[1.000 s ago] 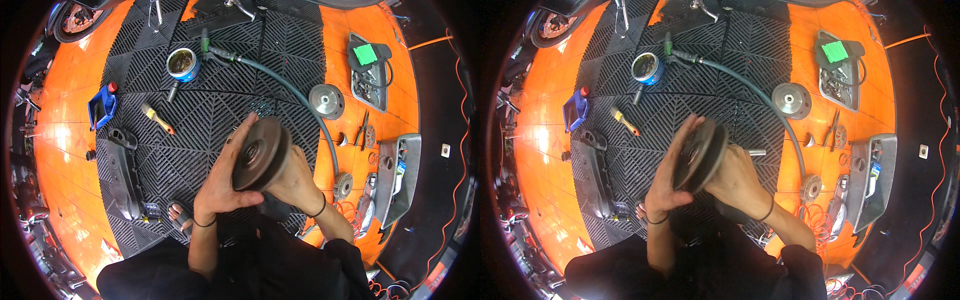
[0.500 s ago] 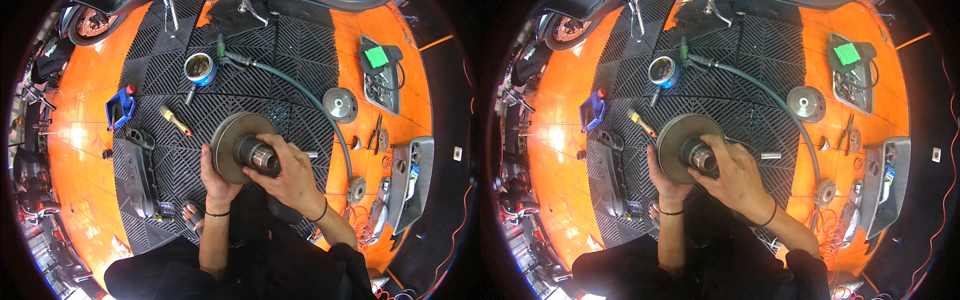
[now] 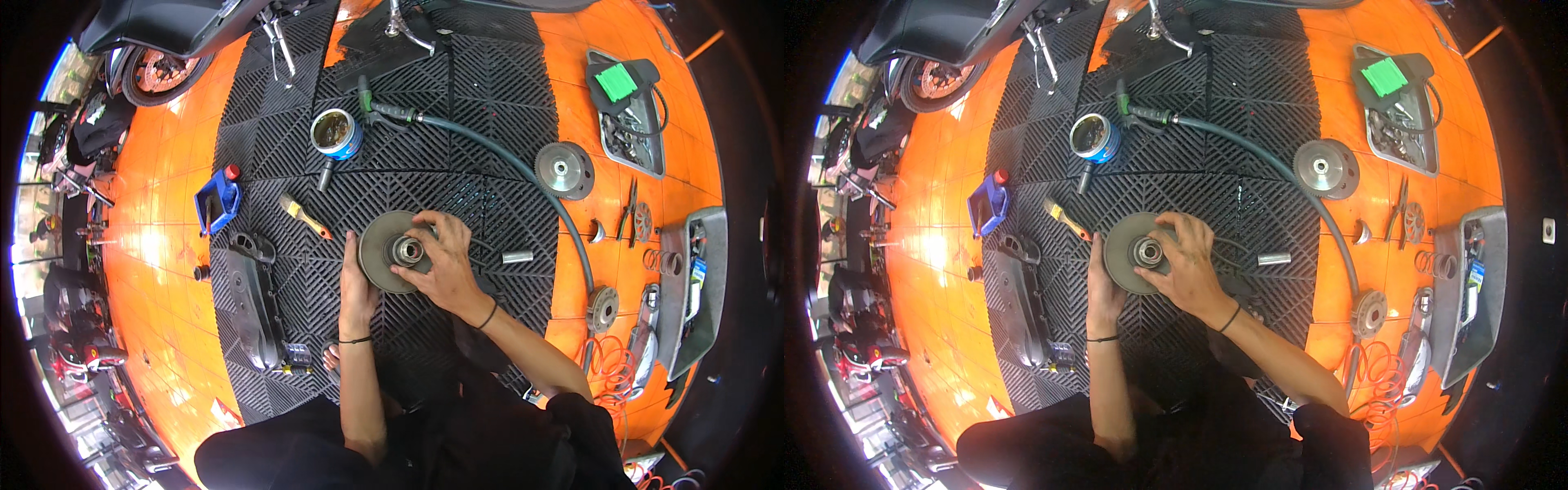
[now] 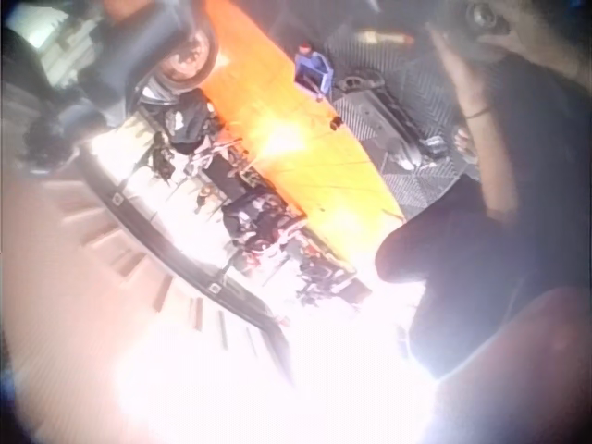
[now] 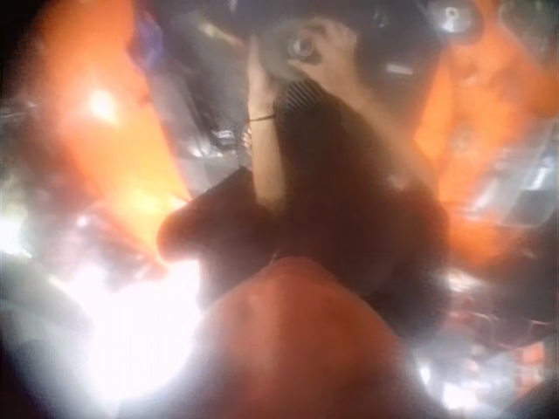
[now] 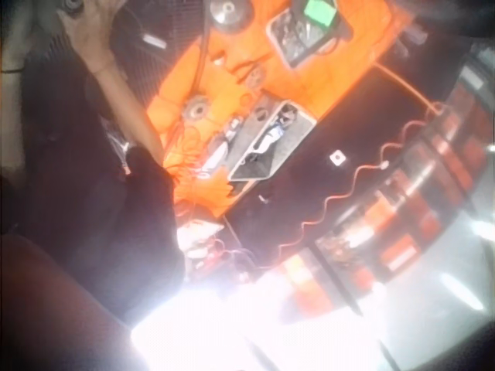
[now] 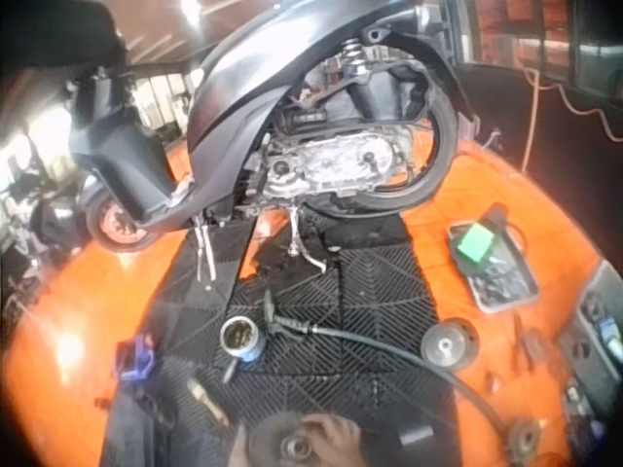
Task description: The person applies grease to a motorcycle clutch pulley assembly by hand and wipes the components with a cloth.
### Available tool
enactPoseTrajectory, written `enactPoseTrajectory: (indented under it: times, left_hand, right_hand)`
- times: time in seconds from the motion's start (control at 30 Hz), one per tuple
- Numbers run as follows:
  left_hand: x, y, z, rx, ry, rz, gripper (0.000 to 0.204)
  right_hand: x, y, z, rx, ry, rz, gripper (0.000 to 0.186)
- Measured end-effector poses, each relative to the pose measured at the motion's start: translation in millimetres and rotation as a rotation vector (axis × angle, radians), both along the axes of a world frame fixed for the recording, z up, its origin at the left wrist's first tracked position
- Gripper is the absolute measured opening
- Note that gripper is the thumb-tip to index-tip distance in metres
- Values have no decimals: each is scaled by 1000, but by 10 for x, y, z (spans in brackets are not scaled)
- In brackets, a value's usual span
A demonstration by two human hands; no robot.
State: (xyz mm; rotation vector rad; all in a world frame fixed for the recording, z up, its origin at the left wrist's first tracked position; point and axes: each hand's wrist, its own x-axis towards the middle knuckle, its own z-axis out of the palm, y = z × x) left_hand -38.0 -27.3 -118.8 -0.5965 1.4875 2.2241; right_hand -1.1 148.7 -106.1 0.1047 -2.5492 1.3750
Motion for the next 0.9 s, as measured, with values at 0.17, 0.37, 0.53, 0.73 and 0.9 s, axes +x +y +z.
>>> enactPoseTrajectory:
  times: [0.17,0.37,0.53,0.73,0.9]
  left_hand:
    - [-56,-202,-225,-365,-17,186,60]
    - [-81,-251,-254,-457,62,157,59]
    - [-122,-146,-129,-675,279,167,45]
    - [15,459,-14,-731,614,-15,35]
    - [316,953,-46,-593,720,-417,35]
  right_hand:
    - [49,-177,-585,142,-27,77,54]
    - [214,-251,-819,191,-95,150,63]
    - [752,4,-307,163,-326,51,51]
    - [1771,385,-750,281,-295,201,46]
    - [1310,516,-934,-243,-395,-338,27]
